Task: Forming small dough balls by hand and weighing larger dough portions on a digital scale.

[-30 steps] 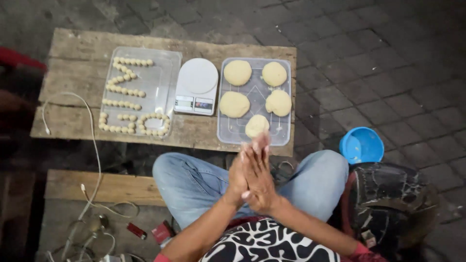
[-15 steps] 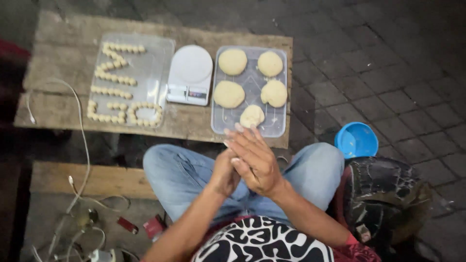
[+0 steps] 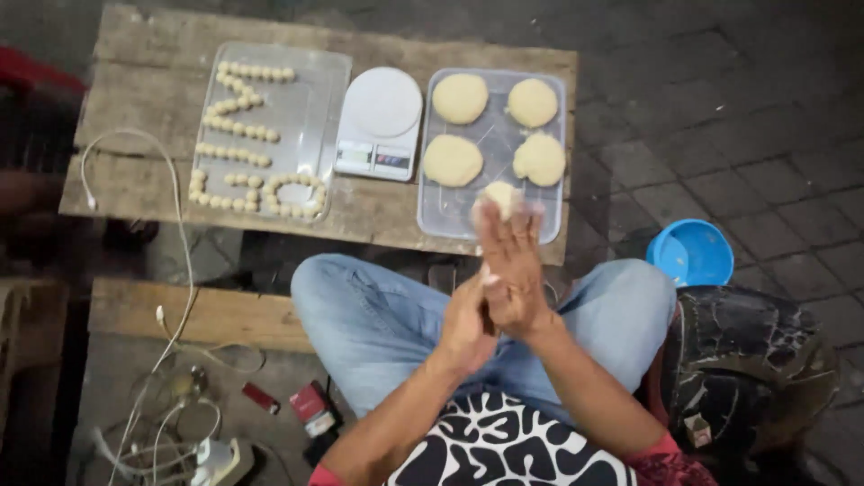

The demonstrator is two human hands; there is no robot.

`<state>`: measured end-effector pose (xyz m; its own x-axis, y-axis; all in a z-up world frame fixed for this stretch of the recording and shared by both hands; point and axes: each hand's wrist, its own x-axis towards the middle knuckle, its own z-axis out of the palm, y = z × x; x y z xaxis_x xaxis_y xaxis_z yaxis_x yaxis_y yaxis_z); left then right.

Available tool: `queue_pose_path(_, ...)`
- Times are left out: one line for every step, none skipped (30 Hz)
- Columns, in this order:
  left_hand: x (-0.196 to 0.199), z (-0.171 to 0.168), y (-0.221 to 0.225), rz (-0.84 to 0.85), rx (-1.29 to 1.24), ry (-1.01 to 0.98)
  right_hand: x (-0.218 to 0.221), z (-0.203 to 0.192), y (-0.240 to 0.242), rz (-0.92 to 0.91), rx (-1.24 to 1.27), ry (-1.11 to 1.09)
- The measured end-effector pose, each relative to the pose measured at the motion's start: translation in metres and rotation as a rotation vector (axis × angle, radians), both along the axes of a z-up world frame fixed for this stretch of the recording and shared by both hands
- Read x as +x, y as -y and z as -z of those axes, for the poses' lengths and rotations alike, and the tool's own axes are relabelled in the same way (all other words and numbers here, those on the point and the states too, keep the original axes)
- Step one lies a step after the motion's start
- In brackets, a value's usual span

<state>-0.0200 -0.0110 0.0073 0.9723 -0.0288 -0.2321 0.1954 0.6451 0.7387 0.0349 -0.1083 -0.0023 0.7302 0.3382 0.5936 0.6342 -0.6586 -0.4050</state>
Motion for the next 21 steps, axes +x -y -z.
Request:
queue_pose_path(-0.004, 0.022, -0.003, -0.017, 0.001, -0.001, -0.007, 0.003, -0.010, -0.017, 0.001, -0.001)
queue_pose_path(-0.008, 0.043, -0.006, -0.035, 0.037, -0.016, -0.016, 0.006, -0.020, -0.118, 0.074, -0.032)
queue_pose_path(-0.016, 0.063, -0.010, -0.063, 0.074, -0.033, -0.027, 0.008, -0.030, -0.229, 0.148, -0.066)
queue_pose_path(-0.015, 0.082, 0.004, -0.091, 0.076, -0.036, -0.020, 0.015, -0.026, -0.256, 0.151, -0.070)
queue_pose_path(-0.008, 0.102, 0.017, -0.113, 0.129, -0.060, -0.008, 0.023, -0.023, -0.230, 0.046, -0.044)
queue_pose_path(0.000, 0.122, 0.030, -0.134, 0.182, -0.084, 0.005, 0.032, -0.020, -0.203, -0.058, -0.016)
queue_pose_path(0.005, 0.090, 0.023, -0.148, 0.181, -0.097, 0.007, 0.031, -0.020, -0.218, -0.058, -0.027)
queue_pose_path(0.010, 0.058, 0.015, -0.172, 0.060, -0.284, 0.010, 0.030, -0.019, -0.157, -0.076, -0.054)
queue_pose_path(0.025, 0.027, 0.007, -0.189, -0.064, -0.453, 0.021, 0.029, -0.018, -0.087, -0.094, -0.064)
queue_pose_path(0.043, 0.082, 0.001, -0.194, -0.066, -0.447, 0.015, 0.036, -0.021, -0.092, -0.094, -0.058)
queue_pose_path(0.050, 0.135, -0.003, -0.183, -0.117, -0.580, 0.005, 0.042, -0.021, -0.077, -0.023, -0.085)
queue_pose_path(0.056, 0.187, -0.004, -0.172, -0.170, -0.712, -0.005, 0.050, -0.021, -0.061, 0.047, -0.113)
queue_pose_path(0.058, 0.164, -0.029, -0.184, -0.174, -0.717, -0.014, 0.053, -0.022, -0.073, 0.046, -0.118)
queue_pose_path(0.060, 0.141, -0.054, -0.167, 0.001, -0.523, -0.022, 0.056, -0.021, -0.047, 0.174, -0.187)
queue_pose_path(0.063, 0.117, -0.080, -0.141, 0.183, -0.326, -0.031, 0.059, -0.021, -0.014, 0.308, -0.254)
queue_pose_path(0.078, 0.099, -0.106, -0.147, 0.187, -0.329, -0.038, 0.067, -0.018, -0.019, 0.312, -0.258)
queue_pose_path(0.091, 0.083, -0.132, -0.194, 0.360, -0.182, -0.048, 0.075, -0.016, 0.047, 0.398, -0.397)
queue_pose_path(0.104, 0.066, -0.158, -0.237, 0.531, -0.032, -0.057, 0.084, -0.014, 0.113, 0.483, -0.537)
queue_pose_path(0.120, 0.081, -0.187, -0.235, 0.538, -0.039, -0.061, 0.096, -0.009, 0.114, 0.488, -0.545)
queue_pose_path(0.136, 0.096, -0.216, -0.281, 0.836, -0.033, -0.065, 0.107, -0.004, 0.175, 0.435, -0.656)
queue_pose_path(0.151, 0.111, -0.245, -0.322, 1.134, -0.026, -0.069, 0.118, 0.001, 0.237, 0.379, -0.766)
